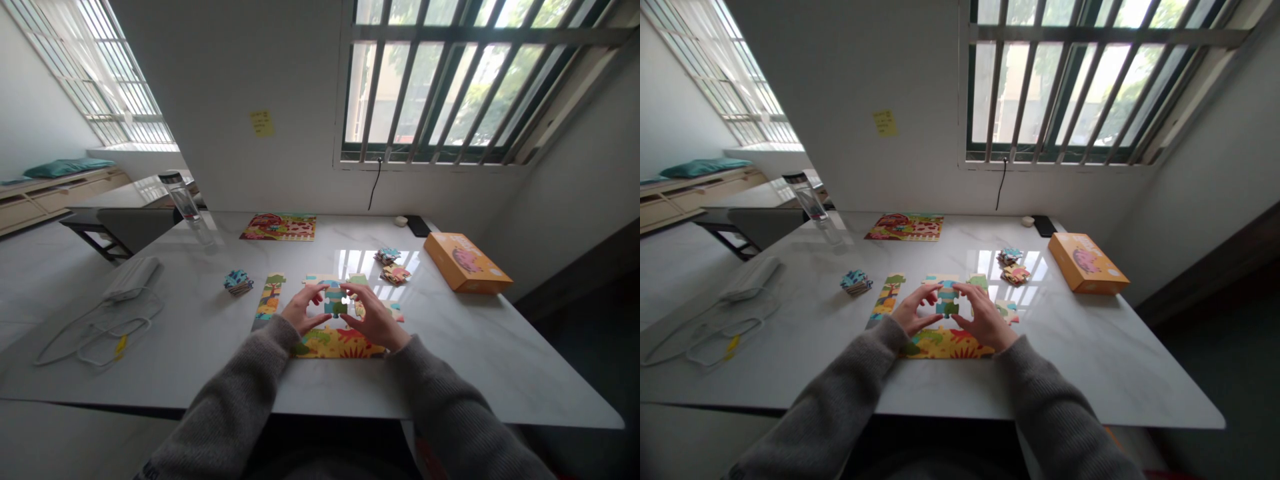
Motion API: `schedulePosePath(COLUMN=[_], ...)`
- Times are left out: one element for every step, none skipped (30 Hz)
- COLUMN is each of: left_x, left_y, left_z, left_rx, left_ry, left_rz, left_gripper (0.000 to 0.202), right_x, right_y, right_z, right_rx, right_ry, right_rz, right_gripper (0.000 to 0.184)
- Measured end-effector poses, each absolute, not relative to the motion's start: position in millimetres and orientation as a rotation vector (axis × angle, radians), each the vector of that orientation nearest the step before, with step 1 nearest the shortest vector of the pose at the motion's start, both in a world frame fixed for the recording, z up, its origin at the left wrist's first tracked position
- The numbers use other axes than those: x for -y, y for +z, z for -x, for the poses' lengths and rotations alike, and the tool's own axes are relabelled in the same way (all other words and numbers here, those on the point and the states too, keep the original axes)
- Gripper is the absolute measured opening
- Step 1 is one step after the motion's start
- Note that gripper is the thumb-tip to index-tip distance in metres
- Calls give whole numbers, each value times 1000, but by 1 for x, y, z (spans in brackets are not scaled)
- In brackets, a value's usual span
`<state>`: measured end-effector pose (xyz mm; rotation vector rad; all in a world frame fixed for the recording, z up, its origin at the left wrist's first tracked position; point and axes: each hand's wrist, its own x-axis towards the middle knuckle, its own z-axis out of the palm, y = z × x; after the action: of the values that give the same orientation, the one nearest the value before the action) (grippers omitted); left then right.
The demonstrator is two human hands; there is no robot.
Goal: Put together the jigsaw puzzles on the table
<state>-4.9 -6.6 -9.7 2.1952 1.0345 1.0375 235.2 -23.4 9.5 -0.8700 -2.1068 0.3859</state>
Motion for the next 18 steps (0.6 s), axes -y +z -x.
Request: schedulePosePath(left_x=[6,6,5,4,4,3,3,3,3,3,3,3,3,3,3,3,3,3], left_y=[-11,-11,-12,-12,-12,-12,-12,-12,-12,-12,-12,-13,-14,-15,-16,-17,-18,-18], left_z=[5,6,7,8,8,9,9,9,9,9,8,7,7,6,6,6,6,6], left_rx=[-1068,-1112,-1161,-1206,-1236,-1246,-1239,-1215,-1179,-1141,-1105,-1077,-1054,-1038,-1030,-1028,-1032,-1042], left_ry=[1049,1071,1101,1133,1155,1163,1157,1133,1097,1054,1010,967,929,898,880,873,875,882], left_rz=[-2217,-2234,-2243,-2245,-2249,-2260,-2280,-2311,-2348,-2384,-2415,-2438,-2456,-2471,-2482,-2489,-2494,-2496], left_gripper=[64,66,66,66,62,56,49,40,33,29,26,25,26,26,26,26,25,25], right_x=[21,19,16,13,10,8,6,5,4,4,4,5,5,5,5,4,4,2], right_y=[10,9,8,6,4,1,-3,-5,-8,-10,-11,-12,-12,-12,-12,-11,-10,-10], right_z=[-238,-240,-243,-246,-248,-250,-250,-249,-248,-246,-244,-241,-239,-238,-238,-238,-241,-245], right_rx=[2105,2103,2105,2114,2136,2171,2213,2254,2292,2326,2354,2375,2392,2406,2415,2414,2403,2379], right_ry=[369,345,319,295,277,265,257,249,241,234,227,222,218,214,212,211,212,216], right_rz=[871,882,907,942,982,1020,1051,1075,1089,1096,1102,1109,1115,1120,1122,1120,1116,1116], right_gripper=[54,50,45,40,35,30,27,24,23,22,22,21,21,20,20,20,21,21])
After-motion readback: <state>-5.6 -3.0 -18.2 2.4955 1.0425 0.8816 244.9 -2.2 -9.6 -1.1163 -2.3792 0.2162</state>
